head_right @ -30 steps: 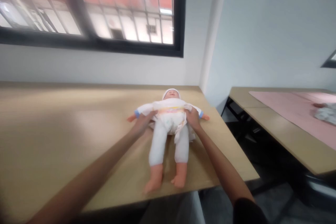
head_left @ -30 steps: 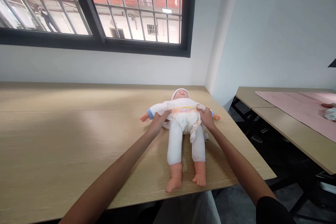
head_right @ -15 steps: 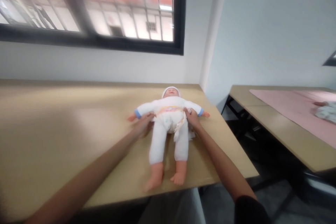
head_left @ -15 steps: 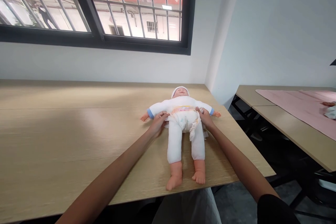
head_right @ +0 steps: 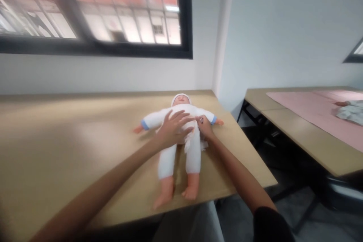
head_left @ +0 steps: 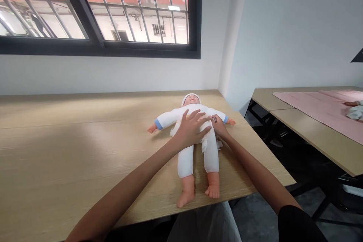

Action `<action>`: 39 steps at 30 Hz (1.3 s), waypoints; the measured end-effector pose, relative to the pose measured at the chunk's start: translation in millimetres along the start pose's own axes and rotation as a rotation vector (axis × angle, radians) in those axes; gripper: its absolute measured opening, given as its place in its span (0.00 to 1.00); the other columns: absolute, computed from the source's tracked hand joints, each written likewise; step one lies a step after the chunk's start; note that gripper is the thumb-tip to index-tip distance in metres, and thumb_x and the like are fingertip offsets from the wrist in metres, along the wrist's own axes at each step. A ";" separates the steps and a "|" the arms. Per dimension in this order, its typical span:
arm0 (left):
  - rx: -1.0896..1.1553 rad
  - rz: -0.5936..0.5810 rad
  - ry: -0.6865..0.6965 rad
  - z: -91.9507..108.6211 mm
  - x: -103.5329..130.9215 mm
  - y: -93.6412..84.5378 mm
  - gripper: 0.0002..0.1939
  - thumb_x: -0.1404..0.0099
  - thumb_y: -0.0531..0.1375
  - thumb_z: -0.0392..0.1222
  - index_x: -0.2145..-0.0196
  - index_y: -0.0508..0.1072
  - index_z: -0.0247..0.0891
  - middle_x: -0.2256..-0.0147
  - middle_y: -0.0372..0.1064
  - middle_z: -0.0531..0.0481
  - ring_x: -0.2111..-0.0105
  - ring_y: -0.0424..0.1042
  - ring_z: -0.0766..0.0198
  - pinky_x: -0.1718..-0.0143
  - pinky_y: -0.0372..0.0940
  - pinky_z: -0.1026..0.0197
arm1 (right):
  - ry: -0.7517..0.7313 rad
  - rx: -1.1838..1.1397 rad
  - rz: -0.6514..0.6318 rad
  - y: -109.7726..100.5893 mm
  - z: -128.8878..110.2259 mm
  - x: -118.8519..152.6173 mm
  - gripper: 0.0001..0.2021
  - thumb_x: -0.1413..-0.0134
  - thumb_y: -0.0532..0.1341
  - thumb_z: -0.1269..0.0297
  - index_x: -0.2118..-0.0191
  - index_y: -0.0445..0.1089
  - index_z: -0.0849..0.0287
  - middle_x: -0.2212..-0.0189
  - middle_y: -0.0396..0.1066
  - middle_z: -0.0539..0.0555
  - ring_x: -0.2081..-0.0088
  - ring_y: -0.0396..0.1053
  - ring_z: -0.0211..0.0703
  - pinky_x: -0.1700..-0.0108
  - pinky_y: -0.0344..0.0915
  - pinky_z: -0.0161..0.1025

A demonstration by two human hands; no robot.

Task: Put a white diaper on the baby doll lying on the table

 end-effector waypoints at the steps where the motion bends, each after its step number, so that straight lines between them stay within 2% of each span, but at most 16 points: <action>1: -0.059 -0.062 0.045 6.6 -5.3 11.9 0.18 0.32 0.51 0.51 0.47 0.68 0.47 0.45 0.66 0.48 0.41 0.58 0.51 0.38 0.40 0.36 | 0.001 0.002 -0.010 -3.2 0.0 -1.4 0.14 0.48 0.55 0.49 0.69 0.60 0.56 0.70 0.65 0.50 0.67 0.63 0.42 0.61 0.62 0.40; 4: -0.170 -0.154 0.160 14.3 -13.2 39.3 0.18 0.31 0.50 0.50 0.49 0.71 0.45 0.48 0.69 0.46 0.43 0.61 0.50 0.40 0.47 0.39 | 0.027 0.046 -0.048 -24.8 1.5 -5.1 0.14 0.48 0.57 0.50 0.65 0.62 0.57 0.68 0.67 0.51 0.67 0.65 0.41 0.64 0.63 0.38; 6: -0.204 -0.159 0.206 13.4 -13.1 47.4 0.19 0.30 0.47 0.49 0.50 0.72 0.43 0.49 0.70 0.45 0.44 0.62 0.50 0.43 0.51 0.41 | 0.043 0.115 -0.121 -43.1 0.4 -3.7 0.15 0.48 0.59 0.51 0.64 0.63 0.58 0.69 0.68 0.51 0.69 0.65 0.40 0.67 0.63 0.37; 8: -0.222 -0.140 0.225 11.2 -11.4 48.6 0.20 0.29 0.46 0.49 0.49 0.71 0.43 0.49 0.69 0.44 0.43 0.61 0.49 0.43 0.51 0.41 | 0.033 0.181 -0.312 -50.7 -3.7 5.2 0.16 0.50 0.62 0.51 0.65 0.66 0.59 0.71 0.68 0.50 0.70 0.65 0.39 0.68 0.62 0.36; 10: -0.224 -0.136 0.235 9.9 -9.5 49.0 0.20 0.29 0.46 0.49 0.49 0.71 0.43 0.49 0.69 0.44 0.43 0.60 0.49 0.43 0.51 0.41 | 0.028 0.207 -0.589 -45.2 -6.8 25.0 0.16 0.52 0.65 0.51 0.66 0.68 0.60 0.72 0.68 0.50 0.71 0.65 0.38 0.68 0.62 0.35; 12: -0.206 -0.140 0.244 9.6 -8.3 50.1 0.19 0.30 0.46 0.48 0.50 0.72 0.43 0.49 0.69 0.43 0.43 0.60 0.48 0.43 0.50 0.41 | 0.037 0.197 -0.815 -35.2 -7.6 48.4 0.16 0.56 0.67 0.52 0.65 0.70 0.59 0.71 0.69 0.50 0.71 0.65 0.38 0.69 0.62 0.34; 14: -0.180 -0.131 0.250 9.6 -7.9 50.3 0.18 0.30 0.48 0.48 0.52 0.72 0.42 0.49 0.69 0.42 0.44 0.60 0.47 0.44 0.51 0.40 | 0.010 0.209 -0.908 -25.6 -8.1 63.2 0.18 0.59 0.70 0.54 0.62 0.72 0.57 0.71 0.68 0.49 0.71 0.65 0.38 0.70 0.61 0.34; 16: -0.164 -0.123 0.250 9.2 -7.9 49.7 0.17 0.31 0.49 0.47 0.53 0.73 0.42 0.50 0.69 0.42 0.44 0.60 0.47 0.44 0.50 0.39 | -0.066 0.268 -0.889 -18.7 -9.2 66.6 0.17 0.59 0.70 0.56 0.62 0.73 0.56 0.73 0.66 0.49 0.73 0.63 0.38 0.72 0.60 0.34; 20: -0.156 -0.181 0.220 8.2 -9.0 48.5 0.16 0.31 0.49 0.47 0.56 0.74 0.41 0.55 0.71 0.43 0.47 0.63 0.49 0.45 0.51 0.41 | -0.178 0.351 -0.700 -20.0 -15.5 54.3 0.07 0.48 0.62 0.61 0.66 0.73 0.58 0.73 0.65 0.50 0.73 0.62 0.38 0.70 0.59 0.35; 23: -0.156 -0.230 0.138 6.9 -14.4 48.0 0.17 0.33 0.50 0.52 0.60 0.74 0.42 0.62 0.71 0.45 0.54 0.65 0.51 0.50 0.54 0.43 | -0.131 0.306 -0.558 -27.6 -17.6 44.6 0.10 0.43 0.57 0.58 0.67 0.69 0.59 0.72 0.65 0.50 0.70 0.62 0.39 0.68 0.59 0.36; 25: -0.181 -0.250 0.077 6.8 -19.9 50.1 0.17 0.35 0.52 0.55 0.62 0.74 0.42 0.64 0.70 0.46 0.58 0.65 0.52 0.55 0.56 0.45 | -0.067 0.237 -0.527 -26.8 -15.2 44.2 0.12 0.41 0.55 0.55 0.66 0.68 0.59 0.72 0.66 0.50 0.70 0.64 0.39 0.67 0.60 0.37; 28: -0.249 -0.278 0.008 8.2 -27.6 57.6 0.12 0.39 0.57 0.50 0.64 0.74 0.40 0.63 0.69 0.45 0.58 0.64 0.51 0.60 0.56 0.47 | -0.025 0.190 -0.446 -24.6 -11.8 45.1 0.14 0.41 0.55 0.52 0.68 0.66 0.59 0.73 0.66 0.50 0.72 0.64 0.39 0.68 0.61 0.37; 30: -0.277 -0.283 -0.023 9.6 -31.1 61.6 0.09 0.40 0.59 0.47 0.66 0.73 0.39 0.62 0.69 0.44 0.58 0.63 0.50 0.60 0.55 0.47 | -0.047 0.223 -0.344 -26.1 -11.8 44.1 0.15 0.43 0.56 0.51 0.70 0.65 0.59 0.72 0.65 0.50 0.73 0.63 0.38 0.70 0.61 0.37; 33: -0.284 -0.264 -0.048 10.9 -33.9 63.3 0.08 0.41 0.60 0.44 0.68 0.73 0.38 0.61 0.69 0.42 0.58 0.63 0.49 0.60 0.55 0.47 | -0.096 0.259 -0.236 -27.9 -14.7 43.0 0.14 0.43 0.57 0.52 0.68 0.67 0.58 0.70 0.63 0.51 0.70 0.63 0.40 0.69 0.62 0.38; 36: -0.292 -0.246 -0.075 8.2 -34.8 63.1 0.06 0.41 0.59 0.42 0.67 0.73 0.38 0.61 0.69 0.42 0.57 0.63 0.49 0.60 0.54 0.47 | -0.090 0.235 -0.227 -31.0 -15.5 42.0 0.13 0.43 0.57 0.52 0.62 0.68 0.58 0.66 0.64 0.53 0.69 0.64 0.39 0.67 0.63 0.38; 39: -0.285 -0.237 -0.093 3.9 -35.0 64.5 0.07 0.41 0.59 0.43 0.67 0.72 0.38 0.62 0.68 0.43 0.57 0.62 0.49 0.60 0.54 0.47 | 0.062 0.190 -0.359 -33.2 -4.7 45.1 0.20 0.48 0.62 0.51 0.53 0.64 0.57 0.64 0.65 0.53 0.72 0.64 0.37 0.69 0.64 0.38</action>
Point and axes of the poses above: each hand's wrist, its own x-axis away from the middle knuckle, its own y-axis out of the palm, z = x × y, the point moved 9 cm from there along -x, towards the middle knuckle
